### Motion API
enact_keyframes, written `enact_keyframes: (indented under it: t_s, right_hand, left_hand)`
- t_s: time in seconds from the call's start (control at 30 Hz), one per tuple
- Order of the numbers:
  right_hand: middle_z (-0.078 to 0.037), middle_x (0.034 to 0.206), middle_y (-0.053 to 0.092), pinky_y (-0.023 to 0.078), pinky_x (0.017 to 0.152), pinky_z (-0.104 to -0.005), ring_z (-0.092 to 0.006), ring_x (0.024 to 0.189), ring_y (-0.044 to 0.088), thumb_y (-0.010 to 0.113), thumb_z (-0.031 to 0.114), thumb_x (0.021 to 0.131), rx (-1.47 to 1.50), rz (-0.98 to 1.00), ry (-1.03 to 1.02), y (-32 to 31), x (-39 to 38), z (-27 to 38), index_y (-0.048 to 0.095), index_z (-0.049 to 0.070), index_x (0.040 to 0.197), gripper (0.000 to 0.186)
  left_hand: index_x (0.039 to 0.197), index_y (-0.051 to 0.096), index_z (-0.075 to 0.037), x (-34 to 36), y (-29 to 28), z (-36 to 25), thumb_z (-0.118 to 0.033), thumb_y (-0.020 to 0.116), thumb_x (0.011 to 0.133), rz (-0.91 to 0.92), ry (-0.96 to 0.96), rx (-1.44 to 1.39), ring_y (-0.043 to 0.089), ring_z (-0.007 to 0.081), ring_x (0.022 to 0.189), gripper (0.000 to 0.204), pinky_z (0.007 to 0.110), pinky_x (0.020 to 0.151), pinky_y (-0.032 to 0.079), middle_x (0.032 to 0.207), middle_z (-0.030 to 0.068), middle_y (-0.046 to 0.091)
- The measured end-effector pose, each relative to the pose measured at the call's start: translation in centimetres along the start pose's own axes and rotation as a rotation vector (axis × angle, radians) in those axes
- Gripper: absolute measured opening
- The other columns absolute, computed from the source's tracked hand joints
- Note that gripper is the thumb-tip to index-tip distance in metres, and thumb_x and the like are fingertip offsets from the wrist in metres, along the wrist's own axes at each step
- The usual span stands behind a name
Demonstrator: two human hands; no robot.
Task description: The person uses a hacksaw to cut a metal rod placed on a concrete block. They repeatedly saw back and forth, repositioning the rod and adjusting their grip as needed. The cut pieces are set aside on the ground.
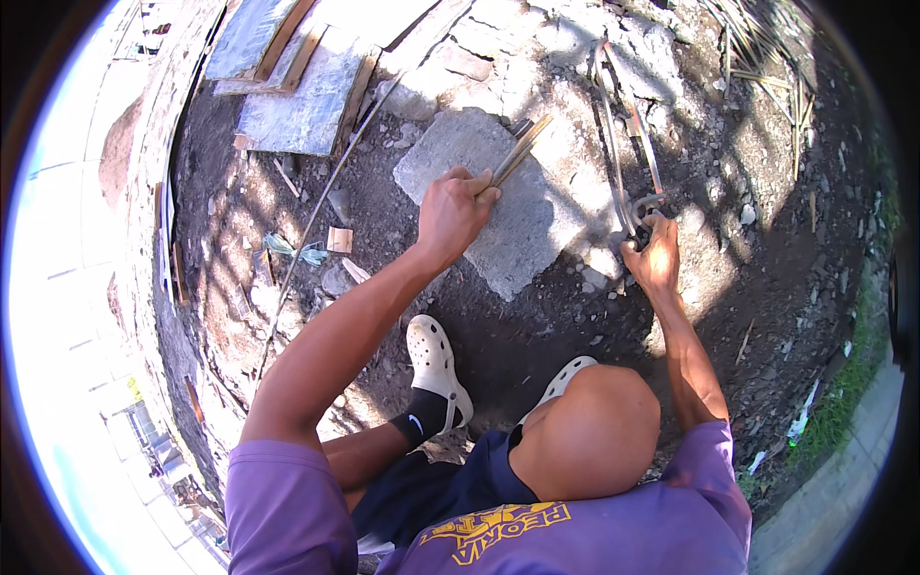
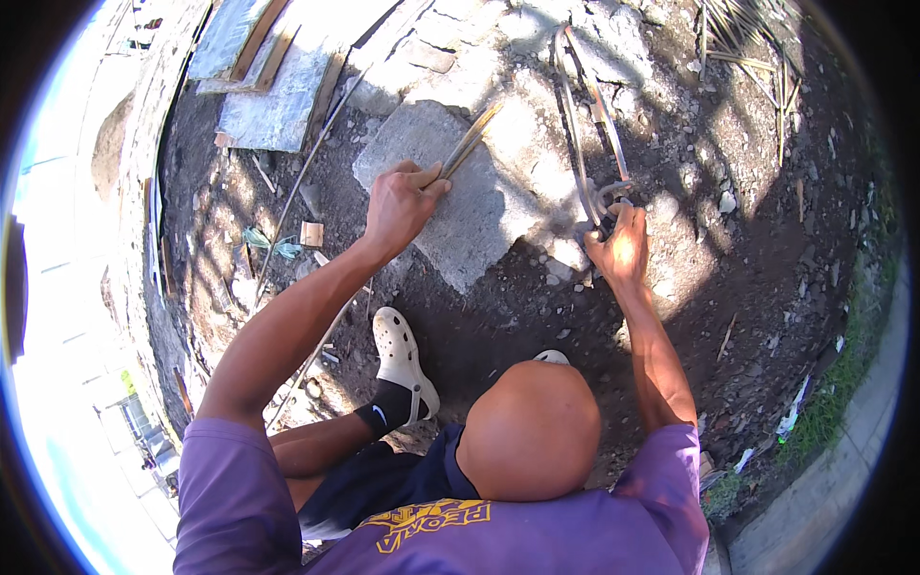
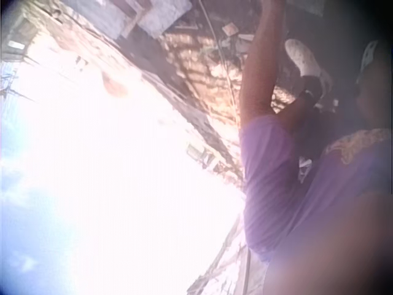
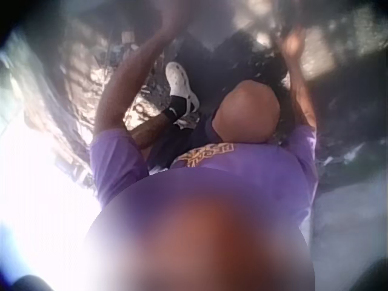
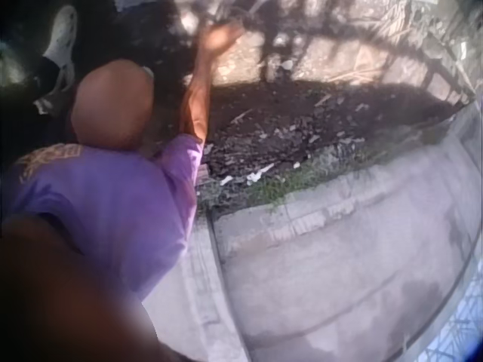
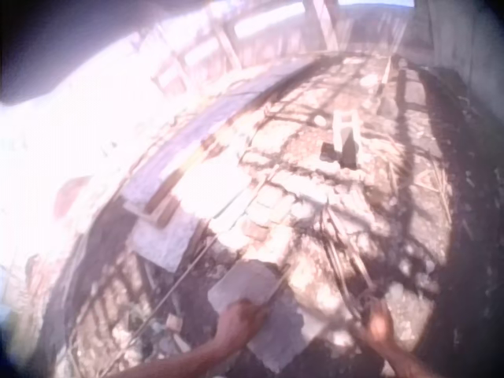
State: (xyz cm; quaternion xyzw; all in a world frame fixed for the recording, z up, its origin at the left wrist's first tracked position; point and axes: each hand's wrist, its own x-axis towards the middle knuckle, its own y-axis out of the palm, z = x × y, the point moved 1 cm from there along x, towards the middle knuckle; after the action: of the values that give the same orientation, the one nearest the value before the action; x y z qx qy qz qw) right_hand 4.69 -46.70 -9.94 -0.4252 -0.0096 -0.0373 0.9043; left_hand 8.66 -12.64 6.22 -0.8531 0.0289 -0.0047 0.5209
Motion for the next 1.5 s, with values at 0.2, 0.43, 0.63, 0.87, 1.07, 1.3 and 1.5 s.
enact_keyframes:
  t_s: [0.2, 0.43, 0.63, 0.87, 1.07, 1.3, 1.5]
  right_hand:
    - [-0.001, 0.087, 0.048, 0.041, 0.068, -0.0294, -0.0103, 0.076, 0.044, 0.063, 0.009, 0.085, 0.6, 0.043, 0.133, -3.5, -0.1, 0.7, 0.055, 0.003, 0.108, 0.025]
    - [0.003, 0.08, 0.047, 0.036, 0.057, -0.0235, -0.0055, 0.063, 0.04, 0.051, 0.027, 0.107, 0.949, -0.04, 0.233, -10.9, 0.6, 7.8, 0.054, 0.006, 0.104, 0.021]
    - [0.0, 0.078, 0.045, 0.036, 0.061, -0.0268, -0.0089, 0.067, 0.041, 0.054, 0.031, 0.102, 1.174, -0.098, 0.283, -18.6, -2.5, 14.8, 0.051, 0.007, 0.105, 0.024]
    - [-0.001, 0.067, 0.05, 0.044, 0.072, -0.0313, -0.0121, 0.063, 0.048, 0.059, 0.044, 0.098, 0.909, -0.014, 0.21, -25.4, -8.0, 22.1, 0.052, 0.01, 0.092, 0.035]
    - [0.003, 0.062, 0.039, 0.04, 0.059, -0.0297, -0.0087, 0.053, 0.037, 0.06, 0.039, 0.101, 0.876, 0.02, 0.409, -24.5, -10.2, 23.2, 0.047, 0.012, 0.084, 0.034]
    - [0.004, 0.065, 0.042, 0.037, 0.055, -0.0261, -0.0054, 0.057, 0.04, 0.062, 0.031, 0.102, 0.966, 0.092, 0.418, -25.2, -15.9, 22.1, 0.05, 0.009, 0.089, 0.028]
    - [0.001, 0.061, 0.042, 0.034, 0.05, -0.0276, -0.0068, 0.052, 0.038, 0.061, 0.042, 0.103, 0.84, 0.142, 0.402, -25.8, -22.3, 20.3, 0.044, 0.008, 0.085, 0.042]
  left_hand:
    - [0.129, 0.076, -0.013, 0.0, -0.2, 0.0, -0.022, 0.076, 0.091, 0.072, -0.05, -0.07, 0.07, 0.0362, 0.084, 0.039, 0.047, 0.079, 0.055, 0.095, 0.0169, 0.071]
    - [0.132, 0.074, -0.011, 0.9, -0.9, 1.3, -0.023, 0.079, 0.09, 0.155, -0.014, -0.075, 0.071, 0.0319, 0.077, 0.044, 0.044, 0.075, 0.054, 0.094, 0.0197, 0.071]
    - [0.13, 0.075, -0.01, 1.0, -0.8, 1.2, -0.023, 0.075, 0.09, 0.159, 0.009, -0.075, 0.072, 0.0365, 0.084, 0.042, 0.047, 0.08, 0.057, 0.1, 0.021, 0.072]
    - [0.128, 0.076, -0.011, 1.2, -0.7, 1.8, -0.024, 0.075, 0.088, 0.161, -0.02, -0.113, 0.074, 0.0382, 0.089, 0.042, 0.047, 0.082, 0.057, 0.106, 0.0205, 0.074]
    - [0.129, 0.076, -0.011, 1.5, -1.0, 1.8, -0.028, 0.079, 0.087, 0.19, -0.003, -0.048, 0.074, 0.0306, 0.08, 0.045, 0.044, 0.075, 0.057, 0.094, 0.0189, 0.074]
    - [0.128, 0.077, -0.012, 1.3, -1.2, 1.2, -0.032, 0.079, 0.087, 0.197, -0.046, -0.04, 0.073, 0.0303, 0.078, 0.046, 0.043, 0.074, 0.057, 0.092, 0.0187, 0.074]
    - [0.127, 0.077, -0.011, 1.5, -0.8, 1.0, -0.031, 0.076, 0.088, 0.174, 0.021, 0.05, 0.074, 0.0327, 0.083, 0.044, 0.043, 0.08, 0.056, 0.092, 0.017, 0.075]
